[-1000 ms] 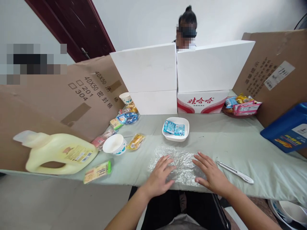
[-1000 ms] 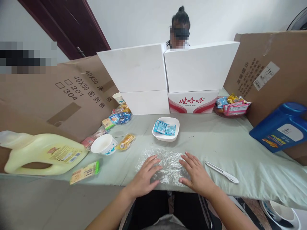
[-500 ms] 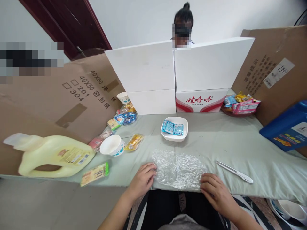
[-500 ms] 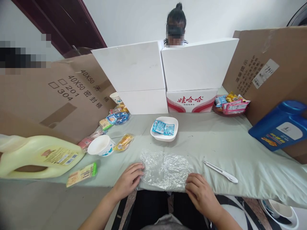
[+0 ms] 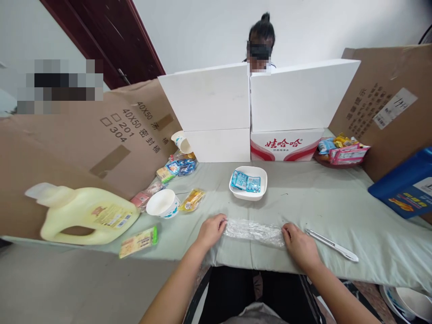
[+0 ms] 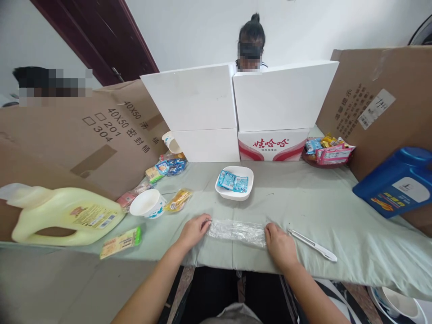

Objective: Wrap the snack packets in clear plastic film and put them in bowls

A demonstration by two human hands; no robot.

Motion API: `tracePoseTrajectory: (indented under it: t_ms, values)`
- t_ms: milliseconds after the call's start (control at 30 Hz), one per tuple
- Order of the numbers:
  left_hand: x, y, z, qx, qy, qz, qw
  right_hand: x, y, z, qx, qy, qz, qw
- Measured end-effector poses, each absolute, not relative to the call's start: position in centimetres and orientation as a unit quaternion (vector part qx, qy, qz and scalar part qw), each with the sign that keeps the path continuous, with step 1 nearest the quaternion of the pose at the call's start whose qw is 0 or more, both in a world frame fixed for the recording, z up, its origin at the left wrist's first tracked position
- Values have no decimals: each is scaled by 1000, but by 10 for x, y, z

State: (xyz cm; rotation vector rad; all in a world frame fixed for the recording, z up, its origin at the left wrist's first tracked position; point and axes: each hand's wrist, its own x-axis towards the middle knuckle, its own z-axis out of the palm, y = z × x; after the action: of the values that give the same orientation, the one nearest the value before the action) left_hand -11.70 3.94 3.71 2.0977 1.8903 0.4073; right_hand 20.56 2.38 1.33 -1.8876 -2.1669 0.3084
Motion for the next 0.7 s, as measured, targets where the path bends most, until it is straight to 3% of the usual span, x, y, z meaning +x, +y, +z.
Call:
tracePoseTrajectory:
  t_ms: [133,300,400,533,700]
  values:
    - [-112,37,33,722,667,153,99,204,21,5,-632,-766,25,115]
    - [-73,14,33,753,610,237,-60,200,15,8,-583,-782,-58,210]
    - [-39,-2,27,805,551,218,-32,189,12,14,-510,-821,-75,245]
    - [-15,-11,16,843,518,141,25,177,10,8,-394,-901,-36,181]
    - [-30,-7,8,842,528,98,41,186,5,-8,-387,-910,-23,146]
